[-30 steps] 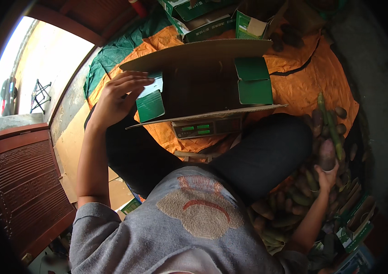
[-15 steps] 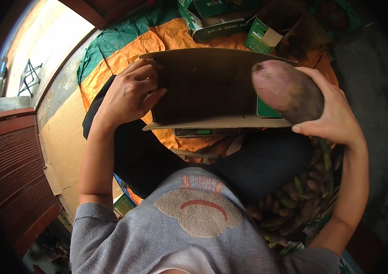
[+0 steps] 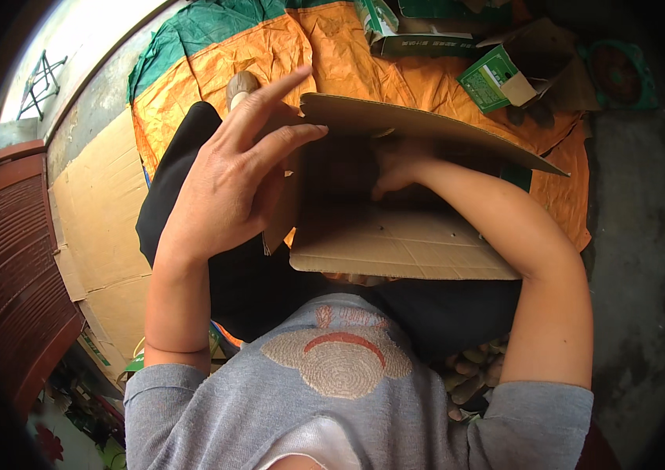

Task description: Sorting, weighing, and packing large root vegetables into cardboard boxes.

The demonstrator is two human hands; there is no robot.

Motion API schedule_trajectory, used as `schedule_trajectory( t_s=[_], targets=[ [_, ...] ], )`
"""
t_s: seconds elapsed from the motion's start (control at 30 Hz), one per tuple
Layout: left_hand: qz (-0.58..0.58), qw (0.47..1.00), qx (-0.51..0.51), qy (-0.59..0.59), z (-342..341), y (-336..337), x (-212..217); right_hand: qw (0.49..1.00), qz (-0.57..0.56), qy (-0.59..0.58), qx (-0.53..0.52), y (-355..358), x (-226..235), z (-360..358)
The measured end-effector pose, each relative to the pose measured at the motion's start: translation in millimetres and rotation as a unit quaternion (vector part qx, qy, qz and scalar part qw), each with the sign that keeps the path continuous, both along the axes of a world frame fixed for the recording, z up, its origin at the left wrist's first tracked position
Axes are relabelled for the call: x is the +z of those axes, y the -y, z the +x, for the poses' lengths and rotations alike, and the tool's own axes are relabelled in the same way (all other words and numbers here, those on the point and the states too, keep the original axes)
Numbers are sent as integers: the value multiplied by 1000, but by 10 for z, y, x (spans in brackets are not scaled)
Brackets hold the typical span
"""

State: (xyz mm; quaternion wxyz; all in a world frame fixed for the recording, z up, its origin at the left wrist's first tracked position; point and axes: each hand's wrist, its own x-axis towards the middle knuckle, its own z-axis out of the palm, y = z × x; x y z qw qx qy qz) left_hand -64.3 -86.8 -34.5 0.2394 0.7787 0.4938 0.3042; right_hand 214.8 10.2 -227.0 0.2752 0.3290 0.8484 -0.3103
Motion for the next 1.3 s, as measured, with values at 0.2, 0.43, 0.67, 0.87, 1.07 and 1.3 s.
schedule_trajectory(
  t_s=[0.2, 0.43, 0.67, 0.87, 1.07, 1.3],
  targets=[
    [-15, 999, -16, -37, -95, -40, -43, 996, 69, -47, 32, 226, -423, -244],
    [-24, 998, -19, -46, -65, -85, -20, 996, 16, -66, 66, 177, -182, -472],
    [-9, 999, 6, -43, 70, -80, 20, 993, -12, -86, 77, 40, 102, -309],
    [-17, 1000, 3, -17, 263, -101, 71, 987, -119, -93, -57, 45, 1535, 157],
    [-10, 1000, -6, -6, 472, -29, 80, 689, -323, -476, -441, 461, 2611, 1802],
    [47, 994, -49, -81, 610, -23, 93, 456, 13, -598, -659, 1765, 2322, 3777]
  ],
)
